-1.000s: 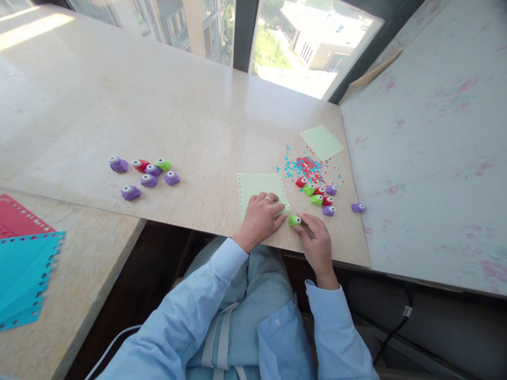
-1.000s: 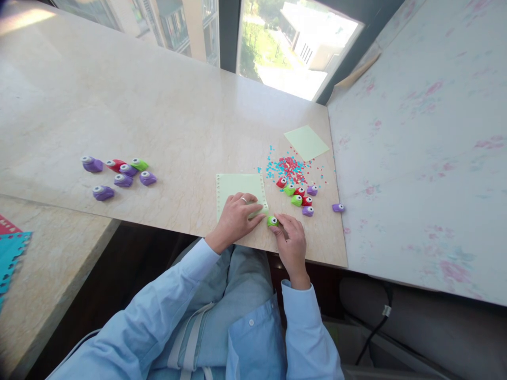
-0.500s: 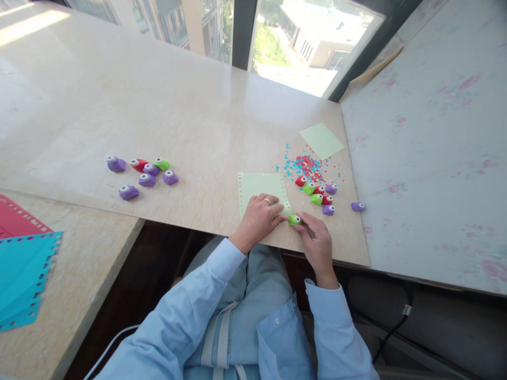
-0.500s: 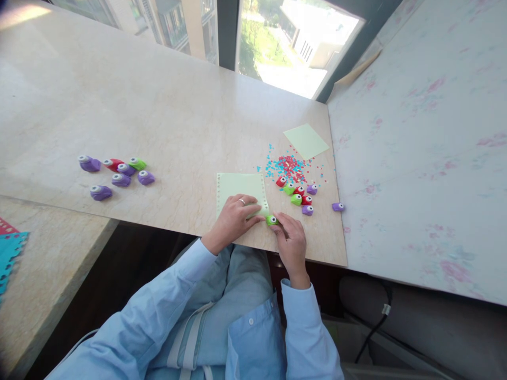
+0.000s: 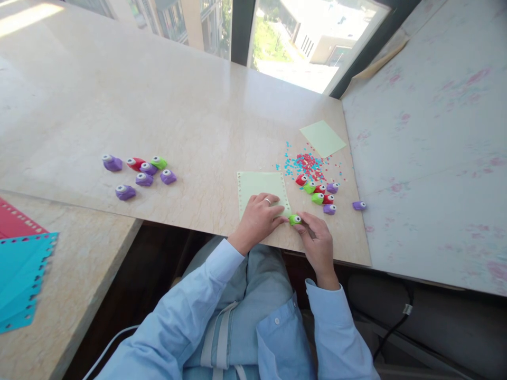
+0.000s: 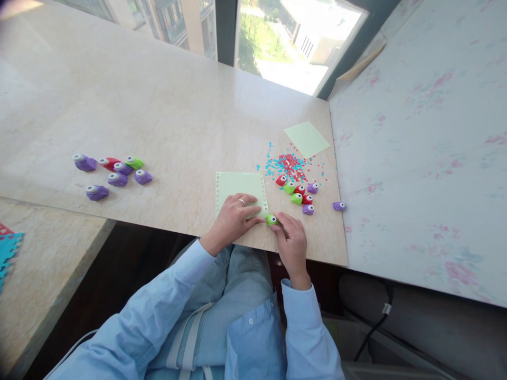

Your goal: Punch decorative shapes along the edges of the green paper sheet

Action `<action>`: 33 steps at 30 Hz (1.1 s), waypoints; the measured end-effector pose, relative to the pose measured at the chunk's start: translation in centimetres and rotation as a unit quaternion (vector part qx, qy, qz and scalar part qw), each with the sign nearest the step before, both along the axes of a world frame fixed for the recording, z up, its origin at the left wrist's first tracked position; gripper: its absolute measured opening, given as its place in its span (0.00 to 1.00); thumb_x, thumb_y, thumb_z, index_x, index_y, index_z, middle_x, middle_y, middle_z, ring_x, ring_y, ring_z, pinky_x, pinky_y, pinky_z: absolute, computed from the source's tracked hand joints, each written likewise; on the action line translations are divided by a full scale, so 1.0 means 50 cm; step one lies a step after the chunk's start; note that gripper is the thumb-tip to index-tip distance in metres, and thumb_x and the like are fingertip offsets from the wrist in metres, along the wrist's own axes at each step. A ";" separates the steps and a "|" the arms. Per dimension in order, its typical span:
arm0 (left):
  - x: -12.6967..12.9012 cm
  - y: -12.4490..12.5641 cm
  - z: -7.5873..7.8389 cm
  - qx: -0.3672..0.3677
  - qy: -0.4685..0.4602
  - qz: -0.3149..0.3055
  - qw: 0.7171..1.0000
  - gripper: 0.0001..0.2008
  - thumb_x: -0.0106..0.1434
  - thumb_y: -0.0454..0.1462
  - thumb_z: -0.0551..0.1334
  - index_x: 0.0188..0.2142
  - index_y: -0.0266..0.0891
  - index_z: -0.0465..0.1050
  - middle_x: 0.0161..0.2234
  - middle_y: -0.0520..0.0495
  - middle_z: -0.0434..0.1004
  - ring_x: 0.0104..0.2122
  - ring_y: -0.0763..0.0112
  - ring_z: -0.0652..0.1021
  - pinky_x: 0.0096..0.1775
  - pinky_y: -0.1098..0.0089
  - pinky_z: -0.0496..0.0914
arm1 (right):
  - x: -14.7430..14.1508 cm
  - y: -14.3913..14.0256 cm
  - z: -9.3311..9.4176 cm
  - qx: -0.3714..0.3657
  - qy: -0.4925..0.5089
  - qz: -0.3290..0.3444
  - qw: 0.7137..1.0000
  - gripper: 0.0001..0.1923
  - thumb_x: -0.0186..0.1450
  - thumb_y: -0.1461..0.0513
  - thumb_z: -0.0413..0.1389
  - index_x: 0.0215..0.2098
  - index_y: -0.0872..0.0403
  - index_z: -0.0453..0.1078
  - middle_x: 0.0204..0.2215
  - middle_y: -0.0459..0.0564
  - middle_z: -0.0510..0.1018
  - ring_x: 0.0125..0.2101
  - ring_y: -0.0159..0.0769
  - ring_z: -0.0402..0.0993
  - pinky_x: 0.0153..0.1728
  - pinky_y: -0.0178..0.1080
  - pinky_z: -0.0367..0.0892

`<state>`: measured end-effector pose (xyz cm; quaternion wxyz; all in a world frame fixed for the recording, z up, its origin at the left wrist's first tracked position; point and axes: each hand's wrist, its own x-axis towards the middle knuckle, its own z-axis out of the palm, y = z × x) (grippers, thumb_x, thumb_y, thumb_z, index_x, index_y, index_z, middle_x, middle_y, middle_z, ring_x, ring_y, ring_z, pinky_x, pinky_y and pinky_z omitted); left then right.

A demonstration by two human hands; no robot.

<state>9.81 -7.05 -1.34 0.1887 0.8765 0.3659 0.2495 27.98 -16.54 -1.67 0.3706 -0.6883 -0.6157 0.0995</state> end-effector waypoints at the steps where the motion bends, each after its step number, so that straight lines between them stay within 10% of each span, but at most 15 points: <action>1: 0.000 0.000 0.001 0.001 0.005 -0.002 1.000 0.12 0.65 0.47 0.65 0.39 0.43 0.80 0.49 0.42 0.78 0.50 0.56 0.73 0.49 0.57 0.66 | -0.001 0.000 0.000 0.001 0.000 -0.001 1.000 0.16 0.69 0.52 0.56 0.49 0.49 0.77 0.47 0.55 0.81 0.48 0.46 0.75 0.51 0.54 0.70; 33: -0.012 -0.040 0.017 -0.049 -0.041 -0.065 0.996 0.16 0.66 0.34 0.60 0.53 0.39 0.71 0.53 0.41 0.76 0.57 0.58 0.71 0.56 0.56 0.67 | -0.016 0.002 0.009 0.006 -0.022 -0.003 1.000 0.15 0.70 0.54 0.55 0.52 0.48 0.77 0.43 0.54 0.79 0.46 0.44 0.74 0.49 0.50 0.70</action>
